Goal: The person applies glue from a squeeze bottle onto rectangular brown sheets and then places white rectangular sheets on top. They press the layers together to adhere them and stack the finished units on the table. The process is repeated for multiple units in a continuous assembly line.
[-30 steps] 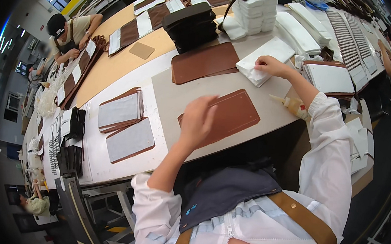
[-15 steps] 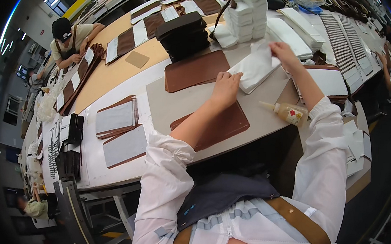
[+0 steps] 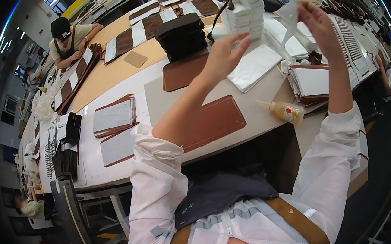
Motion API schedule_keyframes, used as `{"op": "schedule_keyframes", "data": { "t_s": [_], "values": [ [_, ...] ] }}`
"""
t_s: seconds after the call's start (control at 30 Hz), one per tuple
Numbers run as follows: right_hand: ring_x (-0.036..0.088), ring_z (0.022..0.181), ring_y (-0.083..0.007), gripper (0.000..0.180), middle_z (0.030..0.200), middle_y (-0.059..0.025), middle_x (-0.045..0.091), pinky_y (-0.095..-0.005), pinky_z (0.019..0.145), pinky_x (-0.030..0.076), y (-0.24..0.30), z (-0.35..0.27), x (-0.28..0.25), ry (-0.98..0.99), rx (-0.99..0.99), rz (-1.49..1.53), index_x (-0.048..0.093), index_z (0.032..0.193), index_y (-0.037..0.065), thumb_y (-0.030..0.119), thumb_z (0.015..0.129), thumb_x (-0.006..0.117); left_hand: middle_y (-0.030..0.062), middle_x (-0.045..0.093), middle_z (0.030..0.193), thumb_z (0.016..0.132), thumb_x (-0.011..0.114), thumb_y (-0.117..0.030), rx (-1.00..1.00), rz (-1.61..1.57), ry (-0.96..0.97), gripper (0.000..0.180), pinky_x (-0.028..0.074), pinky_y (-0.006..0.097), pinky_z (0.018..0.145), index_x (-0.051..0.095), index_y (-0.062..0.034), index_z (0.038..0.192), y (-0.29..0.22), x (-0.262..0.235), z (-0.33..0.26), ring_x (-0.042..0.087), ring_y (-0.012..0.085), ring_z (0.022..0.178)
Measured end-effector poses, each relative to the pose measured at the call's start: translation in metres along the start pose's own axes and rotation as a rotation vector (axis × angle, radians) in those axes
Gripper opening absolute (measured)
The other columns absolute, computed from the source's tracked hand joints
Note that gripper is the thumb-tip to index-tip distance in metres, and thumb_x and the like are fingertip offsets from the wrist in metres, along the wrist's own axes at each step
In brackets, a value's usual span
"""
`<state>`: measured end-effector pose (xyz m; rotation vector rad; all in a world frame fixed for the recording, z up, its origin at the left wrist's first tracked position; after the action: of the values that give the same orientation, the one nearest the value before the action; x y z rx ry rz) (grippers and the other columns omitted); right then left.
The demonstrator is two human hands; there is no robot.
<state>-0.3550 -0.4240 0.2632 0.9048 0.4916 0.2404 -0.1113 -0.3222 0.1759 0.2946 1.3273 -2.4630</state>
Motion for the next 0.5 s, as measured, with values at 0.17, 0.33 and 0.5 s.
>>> {"op": "schedule_keyframes", "data": {
  "t_s": [0.17, 0.33, 0.5],
  "values": [
    [0.052, 0.084, -0.0076, 0.018, 0.088, 0.0004, 0.059, -0.0255, 0.081, 0.045, 0.012, -0.035, 0.114, 0.126, -0.042, 0.008, 0.06, 0.104, 0.002, 0.019, 0.102, 0.063, -0.0056, 0.053, 0.077, 0.103, 0.053, -0.056, -0.403, -0.337, 0.168, 0.052, 0.042, 0.021, 0.073, 0.066, -0.0069, 0.089, -0.064, -0.021, 0.009, 0.048, 0.0056, 0.073],
    [0.053, 0.093, -0.0097, 0.015, 0.096, -0.0027, 0.058, -0.0274, 0.089, 0.046, 0.034, -0.052, 0.165, 0.149, -0.05, -0.172, 0.055, 0.103, 0.0, 0.011, 0.1, 0.064, -0.0053, 0.052, 0.073, 0.102, 0.061, -0.042, -0.391, -0.203, 0.161, 0.039, 0.041, 0.02, 0.064, 0.065, -0.0047, 0.09, -0.057, -0.053, -0.018, 0.045, 0.0033, 0.066],
    [0.056, 0.104, -0.0167, 0.057, 0.115, -0.0081, 0.057, -0.0326, 0.096, 0.045, 0.029, -0.062, 0.183, 0.096, -0.107, 0.161, 0.04, 0.128, 0.005, 0.012, 0.087, 0.08, 0.0019, 0.07, 0.089, 0.1, 0.064, -0.021, -0.205, 0.173, 0.093, 0.026, 0.05, 0.024, 0.072, 0.069, 0.0039, 0.107, -0.068, -0.082, -0.026, 0.058, 0.004, 0.079]
  ]
}}
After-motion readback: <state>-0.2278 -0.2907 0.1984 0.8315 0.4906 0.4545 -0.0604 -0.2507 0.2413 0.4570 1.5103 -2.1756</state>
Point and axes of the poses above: each hand's wrist, its own z-axis towards the middle knuckle, its own x-axis out of the palm, y = z × x, the point moved 6 cm from there along z, towards the middle knuckle
